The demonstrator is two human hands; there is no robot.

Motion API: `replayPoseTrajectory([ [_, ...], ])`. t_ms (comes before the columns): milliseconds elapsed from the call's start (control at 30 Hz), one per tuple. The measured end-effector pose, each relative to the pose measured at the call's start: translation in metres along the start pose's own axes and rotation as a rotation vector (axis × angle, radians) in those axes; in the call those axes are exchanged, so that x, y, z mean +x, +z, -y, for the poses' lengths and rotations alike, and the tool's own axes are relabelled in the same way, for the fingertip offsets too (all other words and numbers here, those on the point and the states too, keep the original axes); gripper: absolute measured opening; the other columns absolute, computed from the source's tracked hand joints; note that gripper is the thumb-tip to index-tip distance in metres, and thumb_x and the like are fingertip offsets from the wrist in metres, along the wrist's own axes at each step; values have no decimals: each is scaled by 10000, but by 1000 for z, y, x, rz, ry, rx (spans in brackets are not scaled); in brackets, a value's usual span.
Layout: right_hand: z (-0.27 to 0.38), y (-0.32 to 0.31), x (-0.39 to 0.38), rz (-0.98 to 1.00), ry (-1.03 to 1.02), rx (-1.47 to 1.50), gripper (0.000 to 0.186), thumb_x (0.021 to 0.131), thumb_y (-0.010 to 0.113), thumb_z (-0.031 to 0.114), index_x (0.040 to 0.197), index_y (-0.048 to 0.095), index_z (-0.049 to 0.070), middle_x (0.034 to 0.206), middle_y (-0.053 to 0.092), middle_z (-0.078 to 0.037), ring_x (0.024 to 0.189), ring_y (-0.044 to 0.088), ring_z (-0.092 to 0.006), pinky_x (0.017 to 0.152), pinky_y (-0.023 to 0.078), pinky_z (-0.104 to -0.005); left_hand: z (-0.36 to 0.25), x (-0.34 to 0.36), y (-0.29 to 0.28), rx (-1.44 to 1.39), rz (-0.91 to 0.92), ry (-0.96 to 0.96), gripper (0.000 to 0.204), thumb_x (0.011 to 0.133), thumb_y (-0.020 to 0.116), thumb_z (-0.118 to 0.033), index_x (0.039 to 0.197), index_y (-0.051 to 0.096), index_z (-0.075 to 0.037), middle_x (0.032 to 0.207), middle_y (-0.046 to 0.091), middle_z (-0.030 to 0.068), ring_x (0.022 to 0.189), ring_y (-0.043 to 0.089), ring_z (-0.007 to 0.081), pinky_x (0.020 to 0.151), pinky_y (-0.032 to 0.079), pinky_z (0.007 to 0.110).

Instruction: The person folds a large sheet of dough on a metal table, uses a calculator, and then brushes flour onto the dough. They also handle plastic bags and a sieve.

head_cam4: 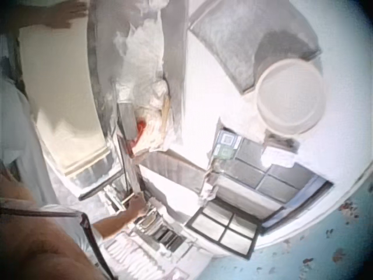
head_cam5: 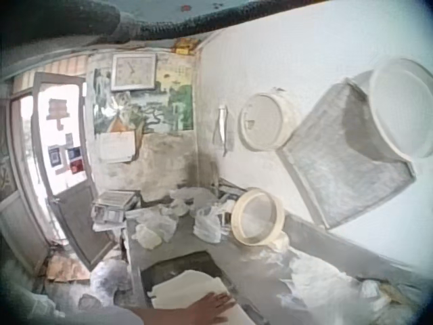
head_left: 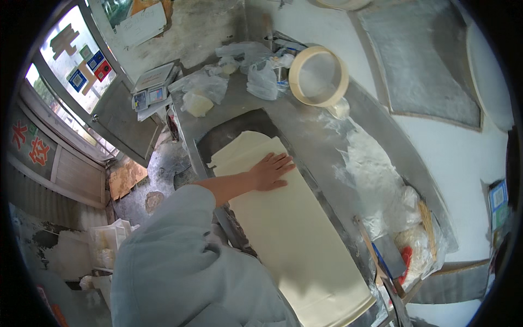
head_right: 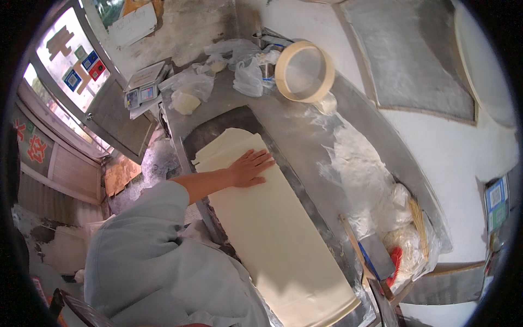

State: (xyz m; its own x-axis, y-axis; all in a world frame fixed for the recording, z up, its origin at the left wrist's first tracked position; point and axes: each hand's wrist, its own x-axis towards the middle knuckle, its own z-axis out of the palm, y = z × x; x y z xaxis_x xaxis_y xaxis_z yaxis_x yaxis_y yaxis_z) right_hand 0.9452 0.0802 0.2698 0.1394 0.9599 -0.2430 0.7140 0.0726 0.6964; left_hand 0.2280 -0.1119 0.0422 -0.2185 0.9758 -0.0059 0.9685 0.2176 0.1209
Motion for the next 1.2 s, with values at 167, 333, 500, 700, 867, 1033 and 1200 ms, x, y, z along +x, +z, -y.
replayPoseTrajectory([
  [167,19,-75,-87,-28,326,-185,264,839,532,333,920,703,148,850,700,-86,781,681,-276,655,526,-432,95,20,-4,33,-85,33,642,919,430,-467,1444,241,-149,1508,192,113,1401,141,290,1124,119,490],
  [333,36,-81,-184,-48,528,-155,221,794,573,318,811,707,143,802,700,-66,718,682,-265,587,522,-433,207,39,5,-231,-145,-18,587,892,499,-442,1368,392,-116,1438,315,148,1363,243,296,1109,183,491],
  [500,117,-114,-272,-330,572,145,194,752,590,264,827,708,129,781,693,-78,693,672,-263,588,519,-418,389,37,-14,102,-295,-196,597,759,688,-307,1283,496,-94,1412,354,186,1347,262,359,1081,192,559],
  [700,206,-155,-304,-495,394,361,195,702,610,200,846,709,112,756,685,-92,663,659,-262,590,516,-399,534,62,-54,269,94,-423,451,835,546,-238,1274,534,-136,1458,295,189,1378,205,358,1112,60,545],
  [867,257,-175,-307,-587,249,432,224,660,627,146,862,710,98,735,678,-103,638,649,-261,592,513,-384,545,64,-67,149,-47,-552,513,809,577,-250,1312,503,-187,1439,320,161,1339,254,383,1085,152,561],
  [1033,309,-217,-327,-575,160,573,235,635,637,106,859,707,97,665,646,-97,573,613,-261,561,501,-364,594,19,-56,60,57,-591,424,765,598,-181,1188,575,-190,1265,517,157,1188,474,325,917,426,499],
  [1200,348,-264,-317,-682,161,377,175,673,634,128,832,705,111,583,604,-77,472,566,-241,471,463,-375,652,46,-58,-114,-198,-677,381,773,571,-125,1153,569,-136,1079,619,145,999,597,320,821,491,434],
])
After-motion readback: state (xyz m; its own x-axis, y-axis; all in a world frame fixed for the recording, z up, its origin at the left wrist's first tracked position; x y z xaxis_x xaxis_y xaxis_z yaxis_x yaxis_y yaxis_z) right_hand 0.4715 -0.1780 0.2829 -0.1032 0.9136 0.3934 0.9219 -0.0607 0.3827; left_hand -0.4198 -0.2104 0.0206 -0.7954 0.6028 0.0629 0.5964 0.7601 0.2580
